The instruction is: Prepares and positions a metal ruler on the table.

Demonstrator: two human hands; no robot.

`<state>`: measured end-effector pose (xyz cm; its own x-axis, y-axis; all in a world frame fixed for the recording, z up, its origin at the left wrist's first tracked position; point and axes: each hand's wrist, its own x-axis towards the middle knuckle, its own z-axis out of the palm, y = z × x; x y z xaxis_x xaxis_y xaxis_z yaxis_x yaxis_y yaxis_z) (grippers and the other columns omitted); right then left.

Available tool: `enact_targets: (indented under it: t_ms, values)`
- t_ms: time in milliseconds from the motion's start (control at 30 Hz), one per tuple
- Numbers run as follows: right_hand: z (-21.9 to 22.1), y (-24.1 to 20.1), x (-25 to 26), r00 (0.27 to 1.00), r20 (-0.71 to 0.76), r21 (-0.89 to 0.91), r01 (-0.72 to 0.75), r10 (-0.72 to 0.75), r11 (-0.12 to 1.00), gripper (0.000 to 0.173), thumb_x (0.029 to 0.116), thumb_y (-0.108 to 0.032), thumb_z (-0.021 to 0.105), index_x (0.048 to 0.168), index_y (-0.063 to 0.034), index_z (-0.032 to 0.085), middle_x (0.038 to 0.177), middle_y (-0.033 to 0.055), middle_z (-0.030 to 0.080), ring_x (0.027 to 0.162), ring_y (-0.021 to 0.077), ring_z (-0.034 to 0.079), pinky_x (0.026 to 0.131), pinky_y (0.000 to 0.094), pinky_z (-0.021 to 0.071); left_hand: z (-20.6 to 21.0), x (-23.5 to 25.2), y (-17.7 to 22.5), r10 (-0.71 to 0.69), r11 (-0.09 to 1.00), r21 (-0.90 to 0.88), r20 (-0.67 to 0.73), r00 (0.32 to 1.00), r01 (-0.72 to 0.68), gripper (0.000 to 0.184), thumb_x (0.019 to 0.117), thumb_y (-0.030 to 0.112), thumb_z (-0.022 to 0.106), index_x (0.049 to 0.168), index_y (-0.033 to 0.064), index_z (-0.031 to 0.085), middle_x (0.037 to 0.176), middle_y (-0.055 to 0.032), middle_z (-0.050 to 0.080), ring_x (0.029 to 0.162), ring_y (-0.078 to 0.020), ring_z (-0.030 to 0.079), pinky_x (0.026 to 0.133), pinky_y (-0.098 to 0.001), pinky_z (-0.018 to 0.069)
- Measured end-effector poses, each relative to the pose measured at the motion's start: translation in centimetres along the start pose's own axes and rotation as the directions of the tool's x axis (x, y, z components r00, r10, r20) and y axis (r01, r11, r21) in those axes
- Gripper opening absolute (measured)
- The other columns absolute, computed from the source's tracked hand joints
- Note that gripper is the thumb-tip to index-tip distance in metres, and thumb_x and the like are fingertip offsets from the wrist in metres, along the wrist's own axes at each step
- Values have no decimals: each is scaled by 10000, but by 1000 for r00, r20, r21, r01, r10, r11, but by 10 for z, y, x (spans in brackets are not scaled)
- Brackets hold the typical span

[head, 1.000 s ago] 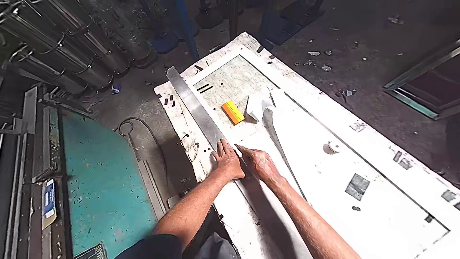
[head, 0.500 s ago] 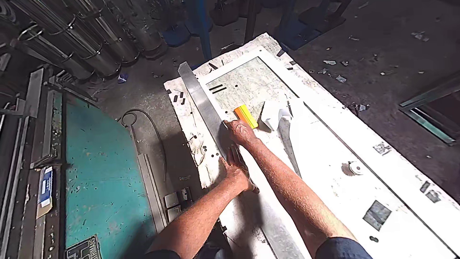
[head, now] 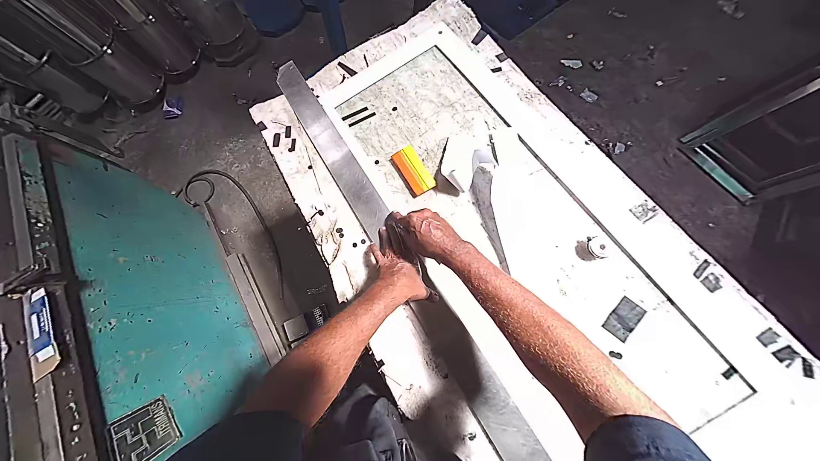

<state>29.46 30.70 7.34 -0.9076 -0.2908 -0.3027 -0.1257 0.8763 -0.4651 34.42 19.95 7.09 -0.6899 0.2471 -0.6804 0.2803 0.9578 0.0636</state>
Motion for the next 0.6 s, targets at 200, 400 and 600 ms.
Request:
enact_targets:
  t_ms: [200,400,600]
  values:
    - [24,13,-56,1000,1,25,16,-16,1000,317,1015,-200,530,1301,-151,657,1001,138,710,951,345,702,780,562,563,2,0,0,-43,993,-109,-20,999,40,1566,555,687,858,1633,34,-71,1657,-227,-292,1547,-425,-222,1154,-775,42]
    - [32,20,-117,999,40,101,8,-12,995,413,1012,-206,536,1413,-133,607,1040,173,711,984,356,694,855,541,541,-1,-2,5,-60,994,-97,-56,997,54,1521,606,471,915,1585,-85,-107,1648,-292,-253,1551,-465,-164,1164,-765,93]
    - [52,30,-173,1000,-8,86,-7,7,996,474,1036,-187,421,1491,-188,557,971,151,705,850,326,703,745,492,566,4,2,5,-80,996,-38,-78,994,77,1653,501,711,888,1593,-85,-65,1657,-295,-222,1559,-464,-125,1161,-762,116]
